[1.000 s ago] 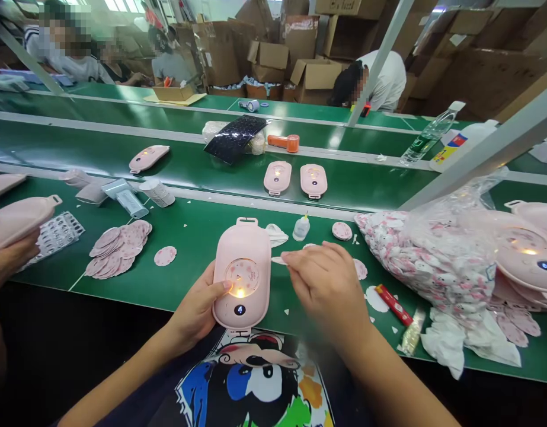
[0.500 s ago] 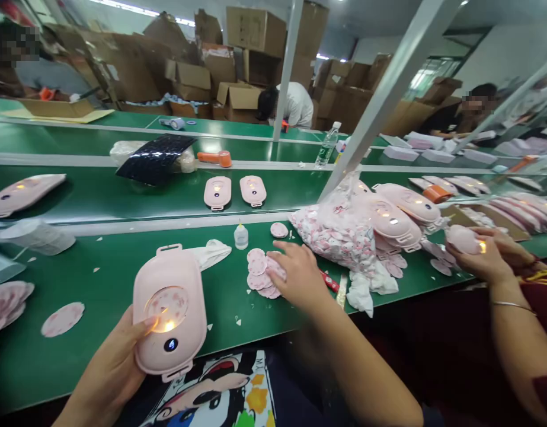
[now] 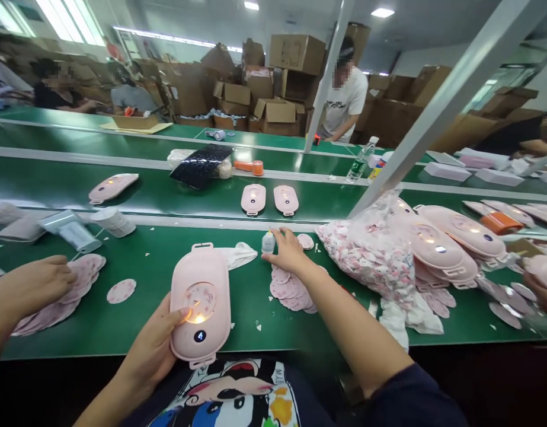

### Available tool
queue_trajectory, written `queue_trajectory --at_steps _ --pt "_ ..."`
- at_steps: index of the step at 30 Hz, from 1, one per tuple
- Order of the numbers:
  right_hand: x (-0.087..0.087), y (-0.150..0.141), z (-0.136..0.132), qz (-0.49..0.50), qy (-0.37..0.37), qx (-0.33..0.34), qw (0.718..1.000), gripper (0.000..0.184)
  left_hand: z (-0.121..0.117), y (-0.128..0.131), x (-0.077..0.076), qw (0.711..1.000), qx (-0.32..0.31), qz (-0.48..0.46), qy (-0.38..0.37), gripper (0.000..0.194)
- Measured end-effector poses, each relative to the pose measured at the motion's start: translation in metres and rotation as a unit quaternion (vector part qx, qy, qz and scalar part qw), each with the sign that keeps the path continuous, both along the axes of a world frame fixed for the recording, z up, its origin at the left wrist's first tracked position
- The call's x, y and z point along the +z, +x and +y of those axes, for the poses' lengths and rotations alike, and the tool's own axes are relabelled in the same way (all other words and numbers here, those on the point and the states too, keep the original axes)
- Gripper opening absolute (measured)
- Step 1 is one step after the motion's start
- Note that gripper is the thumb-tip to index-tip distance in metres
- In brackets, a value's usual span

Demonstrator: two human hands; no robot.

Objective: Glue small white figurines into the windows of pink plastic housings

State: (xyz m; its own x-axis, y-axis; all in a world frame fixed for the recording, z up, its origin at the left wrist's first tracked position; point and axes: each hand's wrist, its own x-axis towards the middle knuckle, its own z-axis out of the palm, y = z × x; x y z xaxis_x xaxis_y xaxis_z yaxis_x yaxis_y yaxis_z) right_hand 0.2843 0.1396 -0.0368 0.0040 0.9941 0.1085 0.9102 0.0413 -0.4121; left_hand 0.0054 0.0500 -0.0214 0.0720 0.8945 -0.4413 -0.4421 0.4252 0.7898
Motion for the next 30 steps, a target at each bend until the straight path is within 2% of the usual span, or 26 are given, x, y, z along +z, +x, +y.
queue_trajectory --at_steps 2,4,9,13,17,22,25,30 --pt "0.003 -0.007 0.010 0.019 0.001 0.014 1.000 0.044 -0.004 -0.005 0.002 1.000 -0.001 0.005 0.008 0.065" --pt "0.016 -0.012 0.001 0.052 0.010 0.053 0.997 0.037 -0.008 -0.011 0.003 1.000 0.006 0.017 0.014 0.062" --pt "0.056 -0.026 -0.072 0.121 0.011 0.199 0.972 0.036 -0.012 -0.016 0.002 0.998 0.018 0.024 0.047 0.057" --pt "0.070 -0.047 -0.123 0.053 0.017 0.272 0.961 0.035 -0.014 -0.012 -0.002 0.996 -0.016 -0.010 0.082 0.054" --pt "0.072 -0.066 -0.146 0.006 -0.025 0.252 0.967 0.024 -0.022 -0.010 -0.004 0.988 -0.064 0.009 0.138 0.056" --pt "0.073 -0.072 -0.158 0.027 -0.054 0.233 0.971 0.029 -0.032 -0.012 0.002 0.969 -0.091 0.055 0.221 0.053" --pt "0.074 -0.071 -0.162 0.031 -0.081 0.226 0.970 0.029 -0.035 -0.012 0.009 0.966 -0.091 0.048 0.238 0.052" --pt "0.077 -0.070 -0.162 0.026 -0.080 0.225 0.971 0.032 -0.038 -0.012 0.014 0.964 -0.082 0.058 0.248 0.051"
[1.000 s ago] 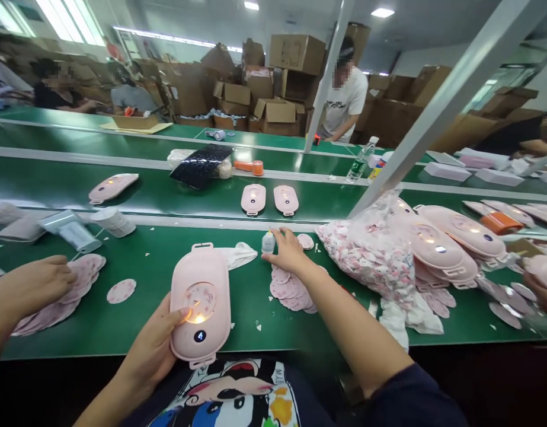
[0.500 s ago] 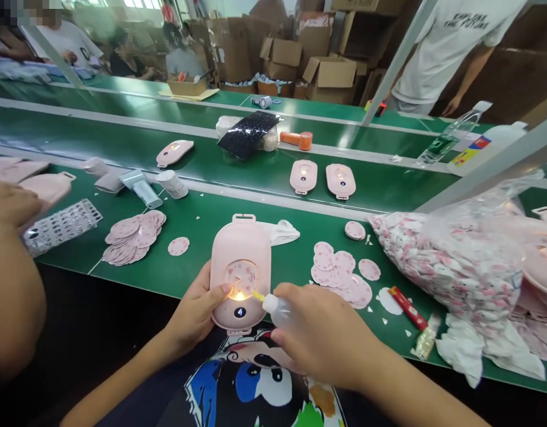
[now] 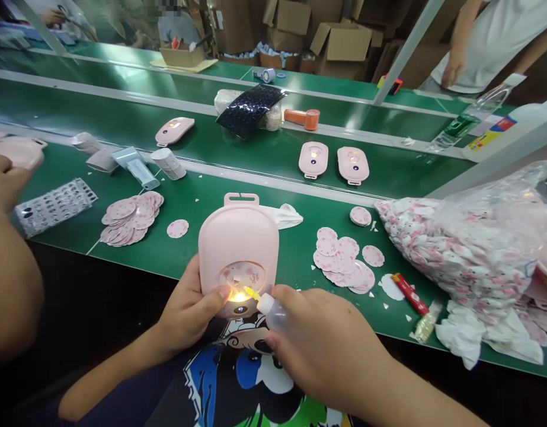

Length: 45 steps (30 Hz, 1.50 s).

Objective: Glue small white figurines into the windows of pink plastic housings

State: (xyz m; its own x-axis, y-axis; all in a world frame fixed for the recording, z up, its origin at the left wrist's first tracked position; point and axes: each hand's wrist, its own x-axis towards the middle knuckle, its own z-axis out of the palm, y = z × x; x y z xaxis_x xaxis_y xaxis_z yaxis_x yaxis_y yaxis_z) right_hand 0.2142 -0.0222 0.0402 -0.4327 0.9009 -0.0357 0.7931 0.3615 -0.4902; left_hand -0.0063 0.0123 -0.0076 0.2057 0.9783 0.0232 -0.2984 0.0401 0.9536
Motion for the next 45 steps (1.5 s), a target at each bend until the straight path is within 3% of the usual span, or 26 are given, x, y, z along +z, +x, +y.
queue_trajectory --at_steps 7,16,21,24,27,29,33,36,38,41,45 --pt "0.003 0.001 0.000 0.024 -0.047 -0.001 0.999 0.032 -0.004 -0.002 -0.002 1.000 0.012 -0.008 -0.007 0.039" --pt "0.004 0.012 -0.002 0.117 -0.127 0.009 0.985 0.029 -0.003 0.001 -0.010 0.999 0.002 -0.021 -0.050 0.045" --pt "-0.005 0.022 -0.004 0.150 -0.142 -0.041 0.977 0.033 0.020 -0.009 -0.028 0.993 0.042 0.023 -0.109 0.057" --pt "-0.018 0.026 -0.004 0.143 -0.182 -0.106 0.967 0.035 0.049 -0.026 -0.043 0.982 0.054 0.153 -0.092 0.069" --pt "-0.028 0.026 -0.002 0.130 -0.231 -0.165 0.950 0.038 0.081 -0.047 -0.053 0.932 0.061 0.354 -0.039 0.079" --pt "-0.033 0.026 -0.002 0.132 -0.250 -0.188 0.941 0.040 0.099 -0.058 -0.050 0.895 0.060 0.442 -0.019 0.077" --pt "-0.040 0.029 -0.005 0.167 -0.248 -0.211 0.931 0.041 0.119 -0.055 -0.019 0.821 0.050 0.567 0.039 0.053" --pt "-0.045 0.033 -0.009 0.203 -0.241 -0.223 0.922 0.043 0.128 -0.021 0.009 0.761 0.030 0.633 0.140 0.046" --pt "-0.047 0.034 -0.010 0.219 -0.226 -0.238 0.919 0.047 0.137 0.013 0.016 0.719 -0.046 0.650 0.243 0.044" --pt "-0.048 0.036 -0.013 0.224 -0.202 -0.233 0.924 0.050 0.159 0.061 0.011 0.691 -0.163 0.635 0.303 0.033" --pt "-0.051 0.046 -0.022 0.229 -0.183 -0.237 0.926 0.054 0.189 0.087 0.011 0.681 -0.187 0.632 0.319 0.011"
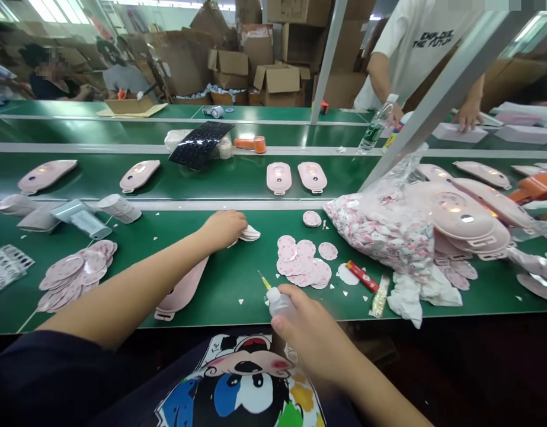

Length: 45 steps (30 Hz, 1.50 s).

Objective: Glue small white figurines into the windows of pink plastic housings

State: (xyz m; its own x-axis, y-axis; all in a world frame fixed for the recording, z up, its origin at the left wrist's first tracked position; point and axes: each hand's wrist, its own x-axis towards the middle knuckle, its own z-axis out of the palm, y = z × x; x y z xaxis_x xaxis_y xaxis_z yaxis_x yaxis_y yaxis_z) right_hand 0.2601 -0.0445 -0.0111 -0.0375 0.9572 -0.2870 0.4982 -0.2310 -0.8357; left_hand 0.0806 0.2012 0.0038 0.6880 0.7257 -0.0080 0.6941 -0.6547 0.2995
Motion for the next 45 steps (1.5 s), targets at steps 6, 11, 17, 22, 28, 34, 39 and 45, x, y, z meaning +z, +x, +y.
queue_trajectory --at_steps 6,11,17,22,28,34,39,45 --pt "-0.011 0.012 -0.014 0.123 -0.017 -0.056 0.991 0.050 -0.017 -0.027 0.042 0.987 0.036 -0.151 -0.042 0.026" --pt "-0.003 0.006 -0.007 0.185 0.013 -0.010 0.983 0.050 -0.073 -0.034 0.031 0.825 0.049 -0.415 -0.380 0.034" --pt "0.007 -0.006 0.005 0.215 0.009 0.043 0.976 0.047 -0.114 -0.032 0.010 0.724 0.100 -0.507 -0.457 0.026" --pt "0.003 -0.013 0.006 0.259 -0.021 0.060 0.964 0.054 -0.128 -0.039 0.009 0.669 0.086 -0.517 -0.527 0.034" --pt "0.019 -0.015 0.006 0.145 -0.007 0.067 0.987 0.048 -0.133 -0.040 0.008 0.756 0.061 -0.478 -0.443 0.013" --pt "0.028 -0.014 0.000 0.078 -0.049 0.036 0.995 0.047 -0.098 -0.063 0.022 0.710 0.139 -0.622 -0.299 0.029" --pt "0.023 -0.009 -0.006 0.123 -0.055 -0.027 0.990 0.045 -0.087 -0.074 0.026 0.691 0.175 -0.617 -0.333 0.027" --pt "0.030 -0.009 -0.002 0.120 0.005 0.037 0.992 0.042 -0.113 -0.054 0.008 0.699 0.139 -0.558 -0.425 0.029"
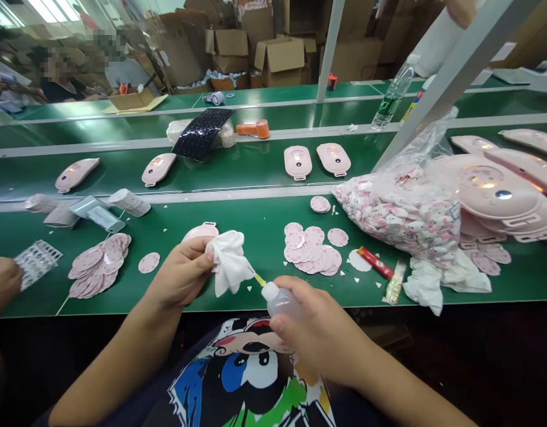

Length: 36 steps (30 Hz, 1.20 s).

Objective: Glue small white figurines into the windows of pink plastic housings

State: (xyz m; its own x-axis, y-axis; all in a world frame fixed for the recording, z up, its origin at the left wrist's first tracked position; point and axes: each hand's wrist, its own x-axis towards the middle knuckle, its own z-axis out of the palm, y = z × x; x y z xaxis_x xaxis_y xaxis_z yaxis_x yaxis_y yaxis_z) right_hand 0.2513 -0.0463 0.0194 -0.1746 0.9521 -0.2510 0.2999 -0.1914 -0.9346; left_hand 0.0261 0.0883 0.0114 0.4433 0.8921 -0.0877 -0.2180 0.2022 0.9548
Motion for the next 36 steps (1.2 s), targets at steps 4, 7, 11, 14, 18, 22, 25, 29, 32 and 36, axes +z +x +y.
queue_trajectory --at_steps 4,7,11,14,18,22,25,29,32,36 --pt "0.003 -0.003 0.004 -0.061 0.056 0.028 0.996 0.040 -0.014 0.005 0.001 0.997 -0.075 -0.014 -0.020 0.026" --pt "0.003 -0.007 0.006 -0.080 0.057 0.036 0.994 0.039 -0.024 0.009 0.005 0.992 -0.120 -0.035 -0.026 0.024" --pt "0.004 -0.011 0.009 -0.090 0.038 0.043 0.994 0.042 -0.032 0.016 0.005 0.997 -0.078 -0.011 0.015 0.019" --pt "0.003 -0.012 0.008 -0.076 0.017 0.047 0.996 0.043 -0.018 0.010 0.004 0.999 0.007 -0.027 0.038 0.021" --pt "-0.003 -0.007 0.001 0.028 -0.086 -0.001 0.996 0.044 0.019 -0.018 0.010 0.990 0.106 -0.082 0.047 0.029" --pt "-0.009 -0.001 -0.005 0.087 -0.107 -0.046 0.989 0.050 0.030 -0.030 0.008 0.997 0.062 -0.036 0.017 0.028" --pt "-0.008 -0.001 -0.004 0.022 -0.044 -0.021 0.999 0.045 0.017 -0.019 0.004 1.000 0.011 0.000 0.002 0.028" --pt "-0.002 -0.003 -0.002 -0.067 0.059 -0.005 0.996 0.038 -0.005 -0.001 0.010 0.996 -0.081 0.036 -0.009 0.026" --pt "0.003 -0.005 0.000 -0.101 0.073 0.006 0.992 0.039 -0.018 0.006 0.018 0.989 -0.137 0.057 -0.014 0.024" --pt "0.009 -0.010 0.006 -0.166 0.066 0.033 0.983 0.041 -0.027 0.011 0.018 0.981 -0.099 0.125 0.107 0.010"
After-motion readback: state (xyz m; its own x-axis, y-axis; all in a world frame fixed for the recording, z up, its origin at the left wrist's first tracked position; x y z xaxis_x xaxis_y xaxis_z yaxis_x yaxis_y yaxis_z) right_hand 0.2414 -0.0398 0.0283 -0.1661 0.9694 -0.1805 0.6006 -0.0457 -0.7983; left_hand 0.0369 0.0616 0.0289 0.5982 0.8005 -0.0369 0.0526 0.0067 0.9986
